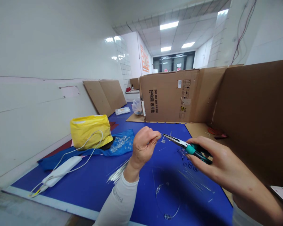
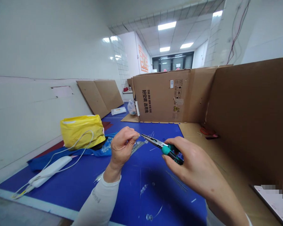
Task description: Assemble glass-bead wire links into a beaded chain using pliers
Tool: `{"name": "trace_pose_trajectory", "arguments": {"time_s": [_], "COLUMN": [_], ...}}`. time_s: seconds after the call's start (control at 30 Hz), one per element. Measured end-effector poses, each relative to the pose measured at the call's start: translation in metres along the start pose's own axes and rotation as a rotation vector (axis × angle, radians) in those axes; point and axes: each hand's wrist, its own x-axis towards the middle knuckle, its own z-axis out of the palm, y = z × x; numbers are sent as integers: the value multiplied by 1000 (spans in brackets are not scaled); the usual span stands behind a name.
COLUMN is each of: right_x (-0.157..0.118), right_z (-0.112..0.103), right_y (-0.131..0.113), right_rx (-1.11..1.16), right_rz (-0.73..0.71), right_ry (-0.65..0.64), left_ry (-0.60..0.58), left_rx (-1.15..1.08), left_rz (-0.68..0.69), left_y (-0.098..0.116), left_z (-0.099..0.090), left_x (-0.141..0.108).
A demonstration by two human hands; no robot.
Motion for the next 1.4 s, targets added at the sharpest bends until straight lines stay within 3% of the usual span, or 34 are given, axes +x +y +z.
{"name": "trace_pose_trajectory", "arguments": {"time_s": [0.97, 1.4], "right_x": [2, 0], "right_z": [0, -7], "right_y": [0, -1], "right_rx": [5, 14], "right_rz": [3, 26], "right_ry": [-36, -55], "left_ry": [-43, -75], "left_rx": [-46, -6], "left_rz": [-11, 101], "left_y": [-2, 0], "left_z": [2, 1], "left_x": [0, 3]}}
